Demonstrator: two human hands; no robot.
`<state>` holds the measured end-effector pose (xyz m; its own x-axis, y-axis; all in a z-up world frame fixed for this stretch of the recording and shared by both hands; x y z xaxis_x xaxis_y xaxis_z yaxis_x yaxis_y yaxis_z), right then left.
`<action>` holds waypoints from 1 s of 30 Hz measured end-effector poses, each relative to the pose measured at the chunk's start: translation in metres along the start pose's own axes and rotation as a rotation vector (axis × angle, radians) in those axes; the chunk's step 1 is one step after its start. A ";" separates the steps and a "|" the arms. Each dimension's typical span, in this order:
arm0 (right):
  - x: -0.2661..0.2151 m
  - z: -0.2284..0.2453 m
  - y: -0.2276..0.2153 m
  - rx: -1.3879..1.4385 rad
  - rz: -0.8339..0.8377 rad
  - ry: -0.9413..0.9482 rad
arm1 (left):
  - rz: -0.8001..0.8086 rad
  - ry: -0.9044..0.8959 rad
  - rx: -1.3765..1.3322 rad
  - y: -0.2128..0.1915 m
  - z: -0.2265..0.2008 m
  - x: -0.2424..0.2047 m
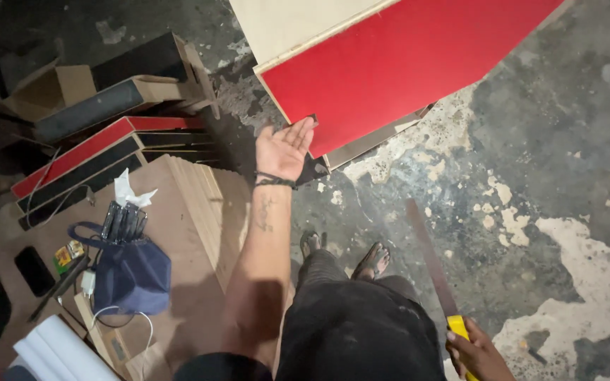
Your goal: Filing the edges of a cutout in a wooden panel to smooth them
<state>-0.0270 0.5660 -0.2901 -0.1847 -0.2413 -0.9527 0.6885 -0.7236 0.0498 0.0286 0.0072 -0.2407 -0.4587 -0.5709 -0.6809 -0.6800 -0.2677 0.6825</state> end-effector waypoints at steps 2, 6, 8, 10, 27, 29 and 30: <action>-0.003 -0.001 -0.007 0.072 -0.010 0.044 | -0.003 0.033 0.016 0.009 -0.003 -0.015; 0.014 -0.019 -0.036 0.130 -0.003 0.084 | -0.019 0.098 0.077 0.010 -0.008 -0.014; 0.021 -0.023 -0.048 0.091 -0.018 0.071 | -0.046 0.106 0.109 0.010 -0.006 -0.015; 0.026 -0.028 -0.060 0.054 -0.033 0.059 | -0.073 0.115 0.141 0.007 -0.005 -0.011; 0.003 0.038 -0.011 -0.234 0.062 -0.008 | 0.147 0.023 0.242 0.019 0.000 -0.015; 0.009 0.036 -0.001 -0.276 0.033 -0.029 | 0.154 0.018 0.263 0.018 -0.003 -0.024; 0.011 0.037 0.002 -0.318 0.003 -0.049 | 0.161 0.012 0.283 0.019 -0.002 -0.027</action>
<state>-0.0541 0.5380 -0.2894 -0.2110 -0.2796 -0.9366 0.8722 -0.4864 -0.0513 0.0296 0.0157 -0.2093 -0.5676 -0.5984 -0.5655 -0.7319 0.0520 0.6795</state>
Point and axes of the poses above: each hand's wrist, its own x-axis towards the middle knuckle, its own y-axis out of the palm, z = x × y, the point moved 6 cm from there along x, towards the middle knuckle, and after that the axes turned 5 degrees about -x, right-handed, at the moved point
